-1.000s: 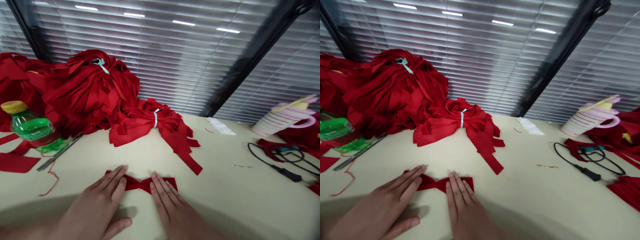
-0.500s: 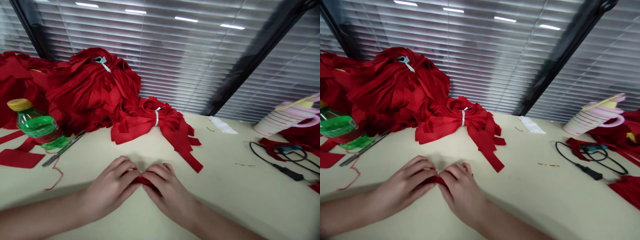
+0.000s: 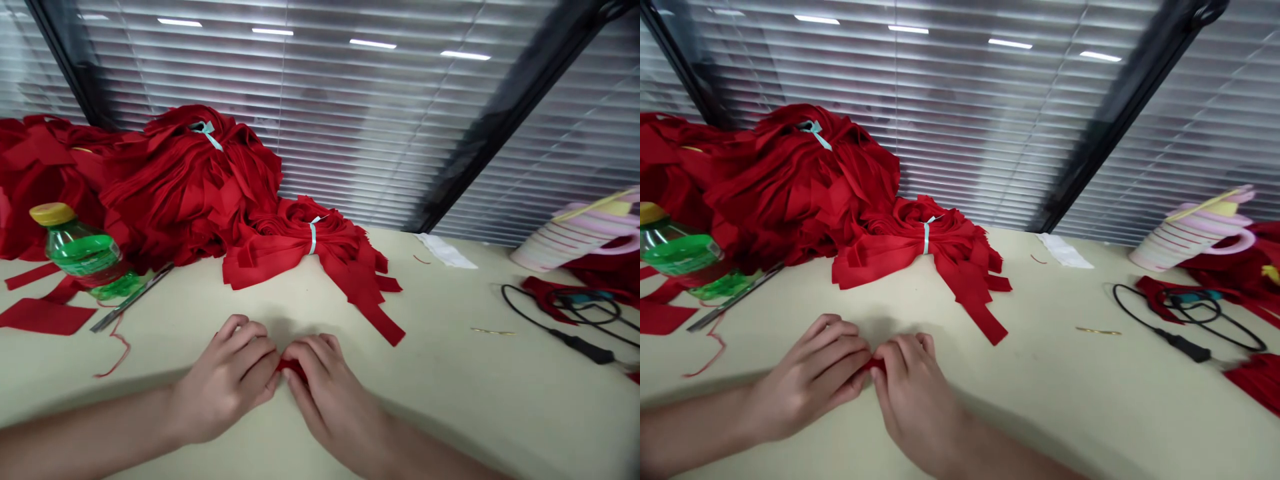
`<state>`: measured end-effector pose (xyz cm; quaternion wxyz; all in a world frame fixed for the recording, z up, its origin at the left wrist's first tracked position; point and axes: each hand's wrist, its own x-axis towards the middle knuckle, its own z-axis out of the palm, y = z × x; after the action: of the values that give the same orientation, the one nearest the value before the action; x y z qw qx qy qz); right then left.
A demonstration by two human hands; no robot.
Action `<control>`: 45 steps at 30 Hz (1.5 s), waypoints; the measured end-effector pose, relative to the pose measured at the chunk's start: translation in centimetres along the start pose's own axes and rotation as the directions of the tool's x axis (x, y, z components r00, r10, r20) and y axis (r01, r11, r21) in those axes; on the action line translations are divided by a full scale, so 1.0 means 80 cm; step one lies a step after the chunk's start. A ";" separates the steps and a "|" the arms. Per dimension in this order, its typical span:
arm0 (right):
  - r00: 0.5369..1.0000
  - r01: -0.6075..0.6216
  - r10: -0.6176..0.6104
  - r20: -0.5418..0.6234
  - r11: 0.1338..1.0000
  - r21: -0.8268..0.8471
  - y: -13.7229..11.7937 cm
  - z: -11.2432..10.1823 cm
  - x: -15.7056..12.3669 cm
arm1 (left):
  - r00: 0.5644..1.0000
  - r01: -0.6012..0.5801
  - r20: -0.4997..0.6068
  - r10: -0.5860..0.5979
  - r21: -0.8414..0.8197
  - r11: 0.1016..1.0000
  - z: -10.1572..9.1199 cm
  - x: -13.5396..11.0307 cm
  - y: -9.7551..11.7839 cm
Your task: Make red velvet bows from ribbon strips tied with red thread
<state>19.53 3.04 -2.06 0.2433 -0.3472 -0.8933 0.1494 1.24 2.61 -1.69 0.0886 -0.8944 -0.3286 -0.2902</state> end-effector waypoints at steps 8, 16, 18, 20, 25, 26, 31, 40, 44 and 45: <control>0.999 -0.042 0.043 -0.004 0.988 0.148 -0.004 0.003 -0.002 | 0.996 -0.056 -0.070 0.060 0.055 0.997 0.002 -0.010 -0.001; 0.995 -0.077 0.087 -0.042 0.977 0.198 -0.005 -0.002 -0.004 | 0.993 -0.033 -0.108 0.039 0.057 0.998 -0.007 -0.002 0.004; 0.993 -0.094 0.108 -0.054 0.973 0.212 -0.003 -0.003 -0.003 | 0.992 -0.028 -0.124 0.029 0.013 1.000 -0.010 -0.001 0.006; 0.991 -0.108 0.124 -0.057 0.969 0.223 -0.001 -0.004 -0.003 | 0.993 -0.007 -0.118 -0.003 -0.078 0.997 -0.011 -0.002 0.007; 0.981 -0.165 0.189 -0.035 0.922 0.351 -0.007 -0.009 -0.006 | 0.977 -0.063 -0.210 0.044 -0.083 0.995 -0.015 -0.011 0.012; 0.980 -0.169 0.198 -0.036 0.908 0.384 -0.009 -0.010 -0.006 | 0.967 -0.114 -0.231 0.106 -0.022 0.993 -0.016 -0.013 0.013; 0.973 -0.199 0.229 -0.012 0.869 0.452 -0.017 -0.017 -0.007 | 0.927 -0.276 -0.218 0.305 0.154 0.949 -0.016 -0.022 0.009; 0.987 0.019 -0.031 -0.159 0.997 -0.073 0.035 -0.006 0.007 | 0.996 -0.072 -0.044 0.071 -0.013 0.997 -0.004 -0.014 0.002; 0.966 0.056 -0.112 -0.232 0.971 -0.234 0.047 -0.014 0.011 | 0.990 -0.082 0.116 0.084 -0.021 0.996 -0.006 -0.011 0.002; 0.956 0.047 -0.122 -0.266 0.961 -0.271 0.053 -0.020 0.012 | 0.982 -0.078 0.171 0.076 0.003 0.997 -0.007 -0.011 0.000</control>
<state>22.11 6.95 -2.23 0.3253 -0.3551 -0.8759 -0.0311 0.44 1.93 -1.73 0.0755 -0.9276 -0.3017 -0.2070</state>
